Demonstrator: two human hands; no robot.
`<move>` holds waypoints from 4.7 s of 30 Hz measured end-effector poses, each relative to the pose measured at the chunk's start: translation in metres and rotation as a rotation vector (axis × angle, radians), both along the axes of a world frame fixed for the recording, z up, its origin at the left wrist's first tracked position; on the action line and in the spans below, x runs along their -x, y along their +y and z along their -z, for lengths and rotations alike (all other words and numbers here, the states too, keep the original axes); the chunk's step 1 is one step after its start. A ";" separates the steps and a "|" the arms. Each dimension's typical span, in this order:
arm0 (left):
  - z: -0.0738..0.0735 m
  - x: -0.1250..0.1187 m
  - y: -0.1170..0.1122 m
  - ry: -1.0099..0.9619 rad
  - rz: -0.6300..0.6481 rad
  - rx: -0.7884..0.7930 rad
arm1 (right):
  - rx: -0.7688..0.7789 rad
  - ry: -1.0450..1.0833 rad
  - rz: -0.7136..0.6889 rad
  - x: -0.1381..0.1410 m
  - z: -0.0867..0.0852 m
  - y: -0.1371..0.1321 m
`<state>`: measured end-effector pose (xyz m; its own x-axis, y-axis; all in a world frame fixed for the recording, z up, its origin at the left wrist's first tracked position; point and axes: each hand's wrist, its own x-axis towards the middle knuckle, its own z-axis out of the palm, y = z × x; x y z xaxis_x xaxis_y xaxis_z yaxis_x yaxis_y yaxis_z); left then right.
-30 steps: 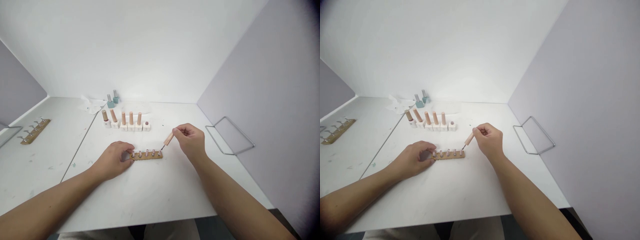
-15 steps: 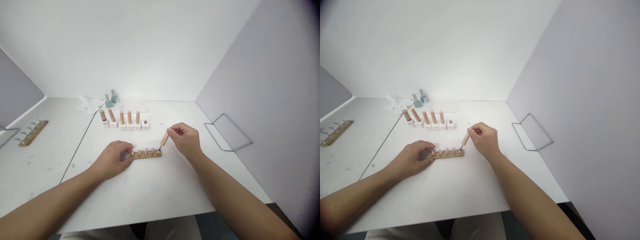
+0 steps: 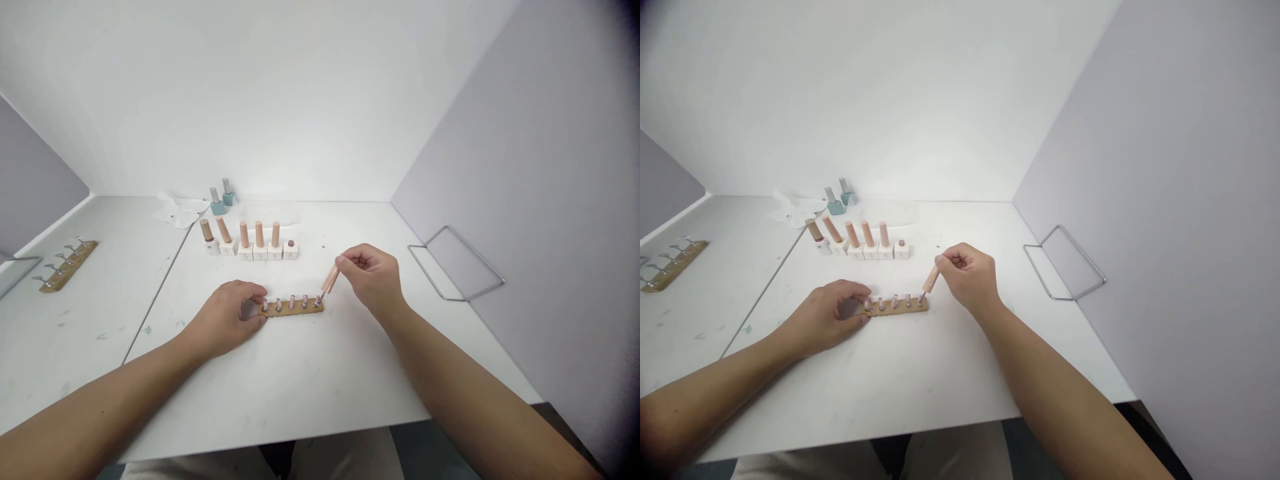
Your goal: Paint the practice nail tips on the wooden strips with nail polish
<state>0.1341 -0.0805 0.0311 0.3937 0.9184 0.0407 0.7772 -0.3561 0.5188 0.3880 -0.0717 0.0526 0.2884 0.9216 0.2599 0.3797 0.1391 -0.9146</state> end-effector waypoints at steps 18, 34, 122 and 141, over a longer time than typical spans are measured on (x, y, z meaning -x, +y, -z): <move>0.000 0.000 -0.001 0.002 0.000 -0.005 | 0.021 -0.046 0.135 0.003 -0.004 0.000; 0.001 0.000 0.000 0.011 -0.002 -0.007 | 0.044 -0.039 -0.028 -0.002 0.003 0.003; -0.001 0.000 -0.001 0.015 0.004 -0.039 | 0.041 -0.059 0.010 0.000 0.001 0.001; -0.001 0.000 0.000 0.005 0.008 -0.012 | -0.139 -0.092 -0.062 0.006 -0.004 -0.010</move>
